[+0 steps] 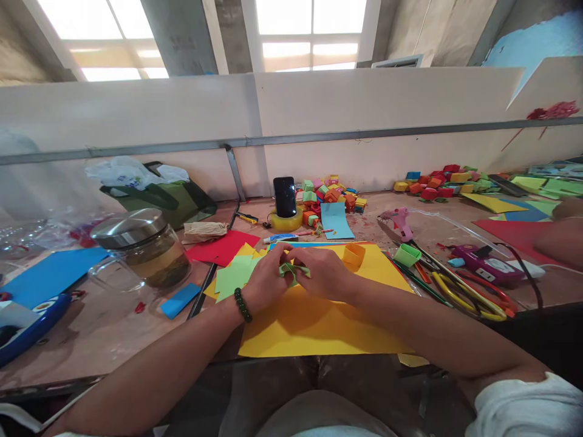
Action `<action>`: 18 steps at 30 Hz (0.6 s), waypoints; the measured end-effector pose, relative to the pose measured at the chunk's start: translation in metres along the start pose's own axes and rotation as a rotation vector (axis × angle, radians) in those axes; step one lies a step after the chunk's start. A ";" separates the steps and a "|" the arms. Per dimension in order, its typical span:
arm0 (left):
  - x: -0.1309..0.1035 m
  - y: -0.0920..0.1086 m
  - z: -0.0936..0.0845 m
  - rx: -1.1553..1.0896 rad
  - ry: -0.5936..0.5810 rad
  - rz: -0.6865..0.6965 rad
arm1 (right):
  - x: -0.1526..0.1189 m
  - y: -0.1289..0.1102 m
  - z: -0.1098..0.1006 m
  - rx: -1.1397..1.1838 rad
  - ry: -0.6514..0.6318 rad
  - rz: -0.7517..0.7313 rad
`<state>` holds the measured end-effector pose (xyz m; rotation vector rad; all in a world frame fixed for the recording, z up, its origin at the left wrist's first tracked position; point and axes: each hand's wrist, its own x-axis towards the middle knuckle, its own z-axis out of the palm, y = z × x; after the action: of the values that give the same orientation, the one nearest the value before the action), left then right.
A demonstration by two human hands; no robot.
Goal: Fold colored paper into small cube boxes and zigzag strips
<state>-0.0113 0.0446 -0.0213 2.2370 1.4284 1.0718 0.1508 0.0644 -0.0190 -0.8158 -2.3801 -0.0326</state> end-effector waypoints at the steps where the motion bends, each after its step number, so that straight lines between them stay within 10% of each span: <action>1: 0.000 -0.001 0.000 -0.009 -0.003 0.003 | 0.000 -0.001 -0.001 0.015 -0.012 -0.031; 18: 0.002 0.004 -0.010 -0.019 -0.135 -0.087 | 0.000 0.003 -0.001 -0.002 -0.129 0.049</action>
<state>-0.0150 0.0426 -0.0112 2.1678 1.4386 0.8851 0.1526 0.0664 -0.0185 -0.9013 -2.4790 0.0391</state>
